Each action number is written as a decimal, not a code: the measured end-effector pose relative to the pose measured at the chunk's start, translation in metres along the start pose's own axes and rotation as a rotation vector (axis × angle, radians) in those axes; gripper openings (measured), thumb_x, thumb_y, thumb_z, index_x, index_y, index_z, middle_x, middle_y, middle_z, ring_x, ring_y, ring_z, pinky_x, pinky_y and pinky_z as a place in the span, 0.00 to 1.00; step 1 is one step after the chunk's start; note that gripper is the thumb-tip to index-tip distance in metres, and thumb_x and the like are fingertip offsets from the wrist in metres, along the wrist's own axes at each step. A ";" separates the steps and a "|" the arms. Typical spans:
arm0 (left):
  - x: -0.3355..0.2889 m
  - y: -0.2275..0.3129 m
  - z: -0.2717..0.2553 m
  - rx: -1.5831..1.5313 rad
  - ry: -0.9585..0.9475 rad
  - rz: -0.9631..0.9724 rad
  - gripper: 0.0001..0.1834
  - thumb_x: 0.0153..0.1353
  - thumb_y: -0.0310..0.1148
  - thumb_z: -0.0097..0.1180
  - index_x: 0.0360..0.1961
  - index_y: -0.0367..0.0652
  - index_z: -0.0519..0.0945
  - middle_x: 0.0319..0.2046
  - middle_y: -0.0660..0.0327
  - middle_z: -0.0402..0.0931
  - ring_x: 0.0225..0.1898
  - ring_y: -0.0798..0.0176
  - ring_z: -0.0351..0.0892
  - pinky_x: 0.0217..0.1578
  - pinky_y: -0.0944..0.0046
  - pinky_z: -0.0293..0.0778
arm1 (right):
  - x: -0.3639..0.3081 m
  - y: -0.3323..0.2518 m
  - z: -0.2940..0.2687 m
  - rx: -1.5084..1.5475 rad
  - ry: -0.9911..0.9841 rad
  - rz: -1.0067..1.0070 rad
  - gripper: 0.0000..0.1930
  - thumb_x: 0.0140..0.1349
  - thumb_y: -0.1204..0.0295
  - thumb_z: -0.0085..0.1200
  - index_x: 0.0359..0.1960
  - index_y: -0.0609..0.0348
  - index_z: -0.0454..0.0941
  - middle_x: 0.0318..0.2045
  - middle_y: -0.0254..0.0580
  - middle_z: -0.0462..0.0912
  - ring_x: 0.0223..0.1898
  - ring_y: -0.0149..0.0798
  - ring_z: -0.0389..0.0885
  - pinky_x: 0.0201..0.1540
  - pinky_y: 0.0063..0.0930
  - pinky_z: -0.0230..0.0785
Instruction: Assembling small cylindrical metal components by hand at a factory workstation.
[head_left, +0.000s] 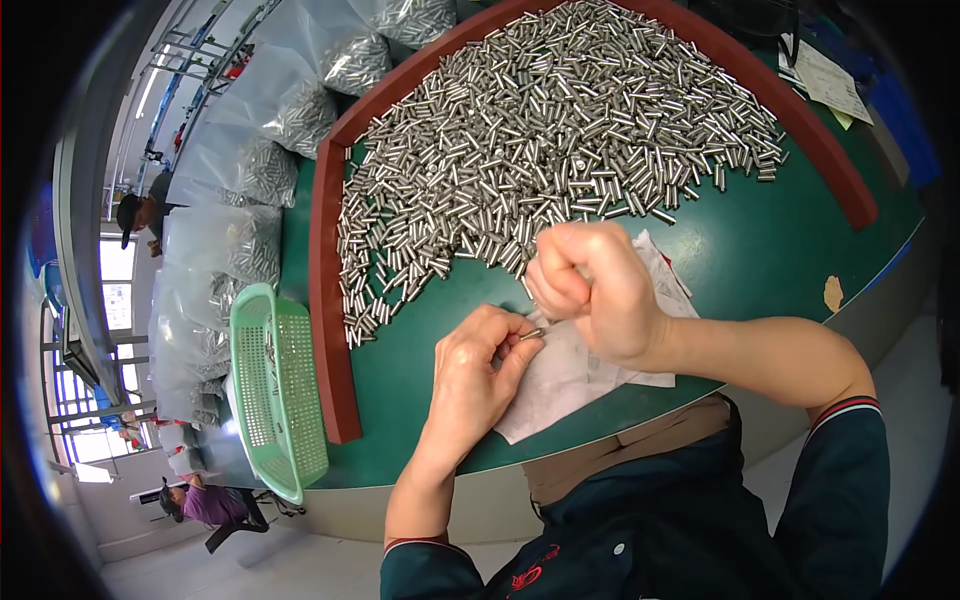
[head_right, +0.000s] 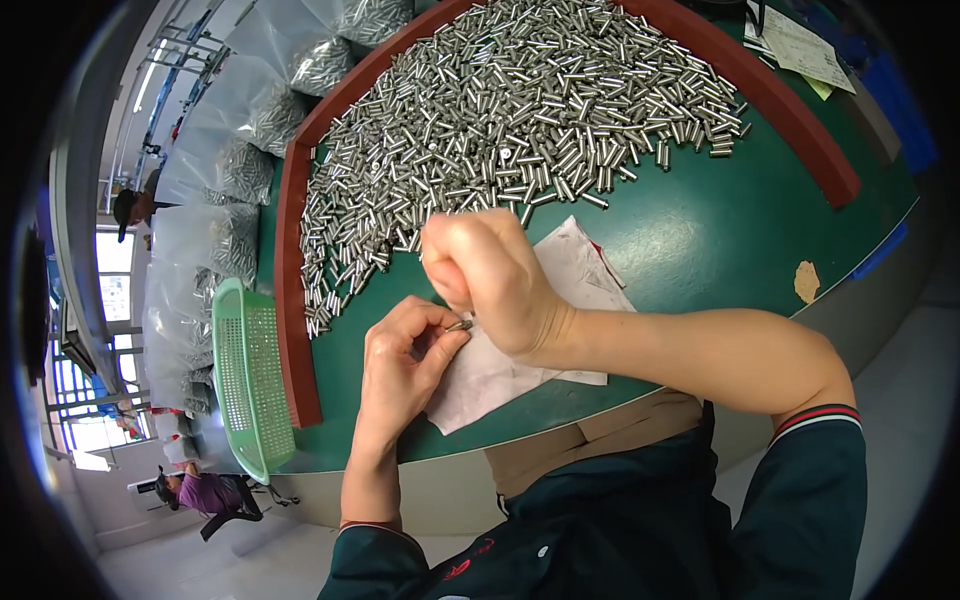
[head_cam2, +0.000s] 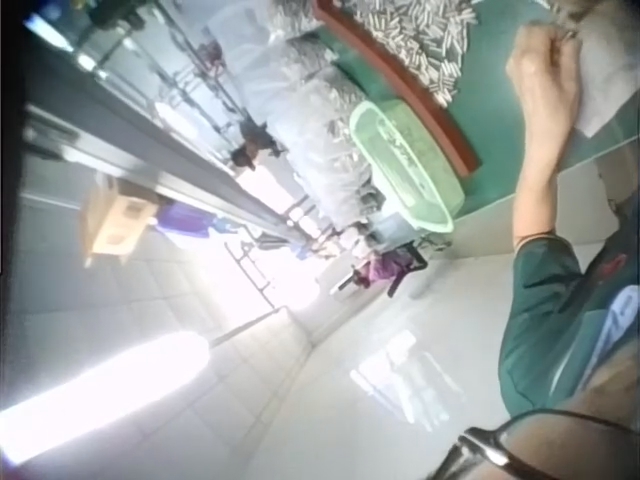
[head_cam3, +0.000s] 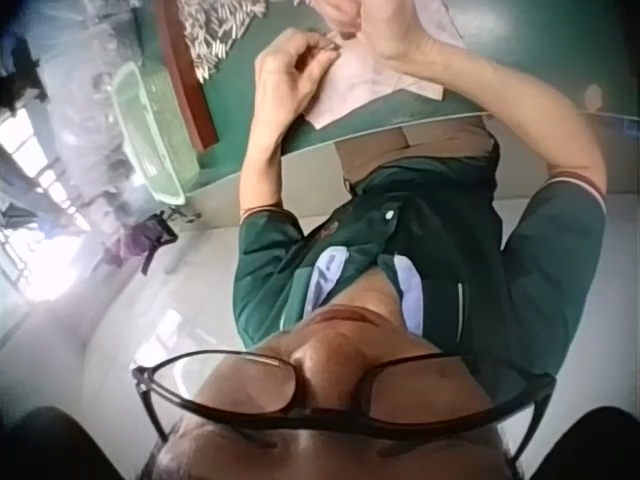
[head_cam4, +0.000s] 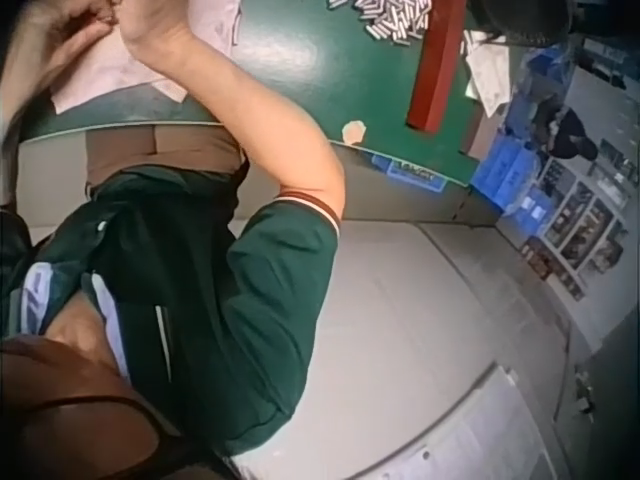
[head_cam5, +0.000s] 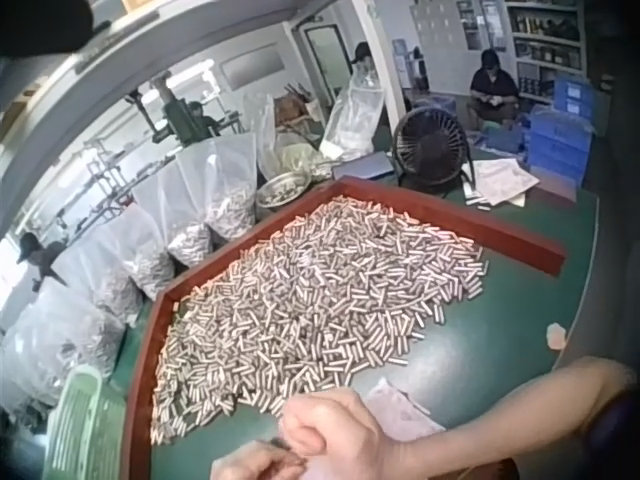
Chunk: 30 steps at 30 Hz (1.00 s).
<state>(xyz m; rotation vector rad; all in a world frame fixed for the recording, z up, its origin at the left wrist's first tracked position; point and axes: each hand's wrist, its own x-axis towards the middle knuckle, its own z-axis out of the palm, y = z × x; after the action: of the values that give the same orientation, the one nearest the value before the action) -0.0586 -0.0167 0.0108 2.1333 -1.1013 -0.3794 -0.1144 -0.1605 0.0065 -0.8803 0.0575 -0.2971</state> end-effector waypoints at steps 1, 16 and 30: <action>-0.001 0.000 -0.001 0.022 -0.015 -0.011 0.06 0.45 0.21 0.58 0.25 0.34 0.74 0.20 0.60 0.70 0.19 0.68 0.66 0.22 0.71 0.63 | 0.002 -0.004 0.000 0.019 -0.005 -0.013 0.19 0.58 0.66 0.31 0.09 0.53 0.52 0.06 0.27 0.51 0.11 0.24 0.45 0.15 0.22 0.39; -0.002 -0.020 -0.007 -0.956 0.094 -0.267 0.06 0.56 0.21 0.49 0.36 0.35 0.73 0.31 0.57 0.74 0.29 0.68 0.72 0.32 0.71 0.71 | 0.001 -0.007 -0.005 0.181 -0.013 0.111 0.19 0.59 0.64 0.31 0.09 0.51 0.52 0.06 0.28 0.51 0.10 0.25 0.44 0.15 0.21 0.39; 0.000 -0.020 -0.004 -0.946 0.160 -0.109 0.05 0.54 0.18 0.49 0.33 0.34 0.72 0.34 0.59 0.72 0.31 0.70 0.72 0.34 0.71 0.72 | 0.001 -0.006 -0.007 0.150 -0.012 0.092 0.20 0.60 0.64 0.30 0.09 0.52 0.52 0.06 0.28 0.51 0.10 0.25 0.44 0.15 0.21 0.39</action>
<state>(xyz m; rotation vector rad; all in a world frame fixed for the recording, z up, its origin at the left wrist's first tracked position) -0.0441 -0.0072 0.0000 1.3419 -0.5320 -0.6167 -0.1155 -0.1691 0.0066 -0.7288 0.0635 -0.2074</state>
